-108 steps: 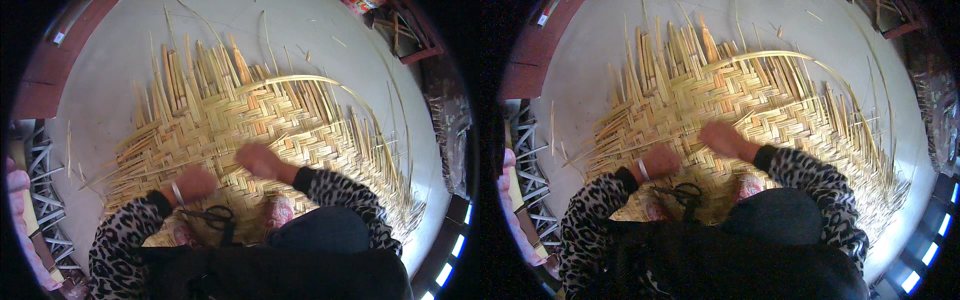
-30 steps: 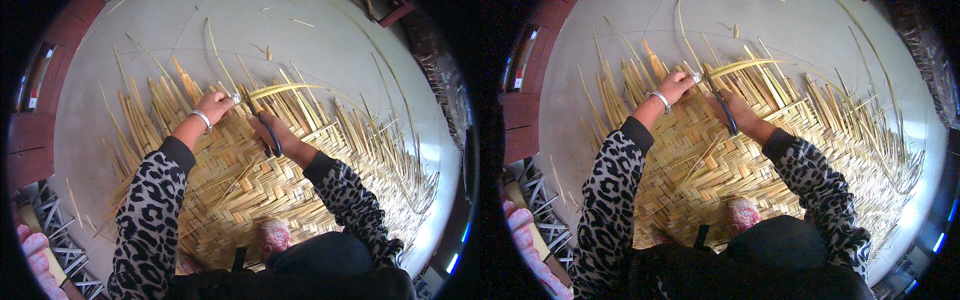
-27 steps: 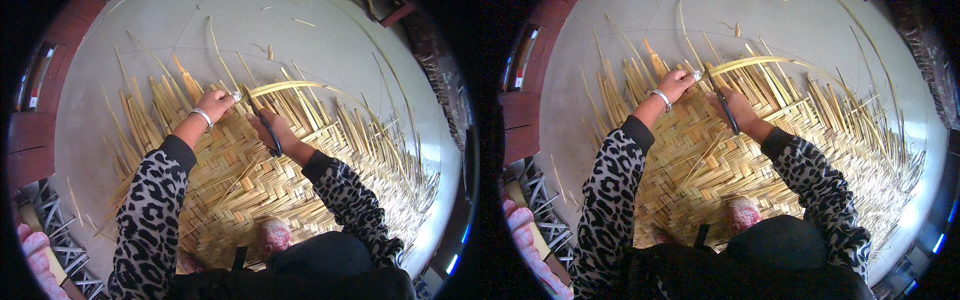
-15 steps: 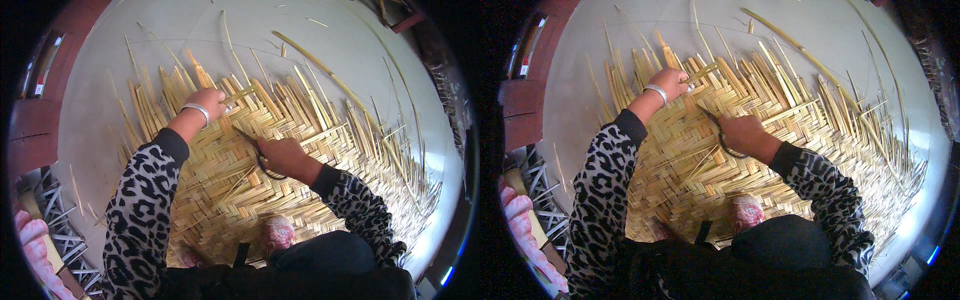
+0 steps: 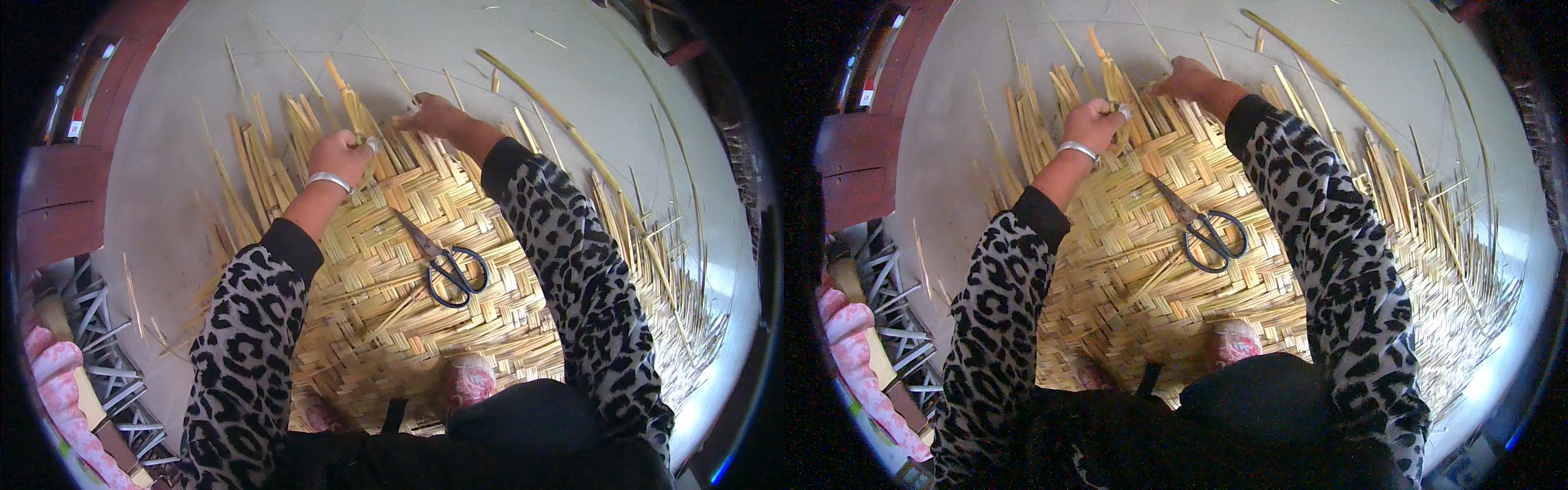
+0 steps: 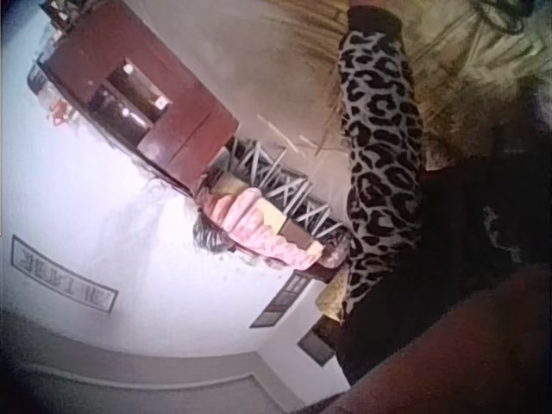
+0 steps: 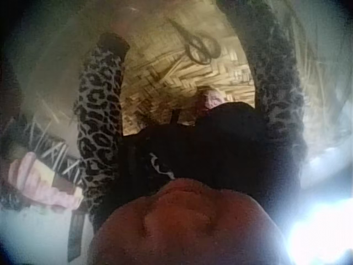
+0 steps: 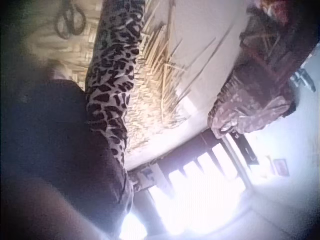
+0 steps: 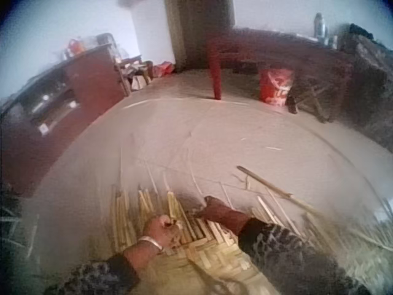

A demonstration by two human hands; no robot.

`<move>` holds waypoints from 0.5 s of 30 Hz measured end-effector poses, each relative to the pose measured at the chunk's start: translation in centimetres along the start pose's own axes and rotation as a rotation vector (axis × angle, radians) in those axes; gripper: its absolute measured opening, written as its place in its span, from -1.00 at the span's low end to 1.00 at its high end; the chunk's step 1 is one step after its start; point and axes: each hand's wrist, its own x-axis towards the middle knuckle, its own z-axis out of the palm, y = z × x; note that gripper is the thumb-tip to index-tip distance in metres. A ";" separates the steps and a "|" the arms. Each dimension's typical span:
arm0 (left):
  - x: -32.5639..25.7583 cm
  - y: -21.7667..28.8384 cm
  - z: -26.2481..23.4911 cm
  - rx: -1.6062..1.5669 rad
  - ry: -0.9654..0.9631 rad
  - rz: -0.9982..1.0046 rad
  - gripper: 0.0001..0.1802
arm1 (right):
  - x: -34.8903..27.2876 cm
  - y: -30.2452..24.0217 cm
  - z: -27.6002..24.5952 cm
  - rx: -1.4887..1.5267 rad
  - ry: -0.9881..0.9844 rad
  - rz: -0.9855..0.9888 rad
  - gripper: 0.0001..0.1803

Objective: The person weaves a large flat mat from dried palm leaves on the floor. They interlace long strips by hand and trim excess ends with scissors, working continuously on the same mat.

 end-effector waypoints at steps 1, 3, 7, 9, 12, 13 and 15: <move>0.1 -0.4 0.0 -0.042 0.008 0.004 -0.56 | 0.4 -0.4 0.2 0.060 -0.040 0.062 -0.37; 0.3 -0.8 0.2 -0.085 0.002 -0.023 -0.54 | 0.5 -0.7 0.3 0.296 -0.204 0.080 -0.46; 0.5 -0.8 0.4 -0.110 -0.018 -0.063 -0.54 | 0.0 -0.9 0.0 0.469 -0.399 -0.094 -0.60; 0.5 -0.7 0.6 -0.172 -0.042 -0.112 -0.54 | 0.0 -1.1 0.0 0.307 -0.357 0.000 -0.65; 0.8 -1.0 1.1 -0.260 -0.082 -0.199 -0.53 | 0.2 -1.7 0.5 0.240 -0.289 0.000 -0.66; 1.0 -1.3 1.3 -0.223 -0.064 -0.172 -0.60 | 0.0 -1.9 0.7 0.218 -0.257 0.012 -0.65; 1.6 -1.9 2.0 -0.153 -0.026 -0.090 -0.74 | -0.9 -2.2 1.2 0.181 -0.109 -0.084 -0.61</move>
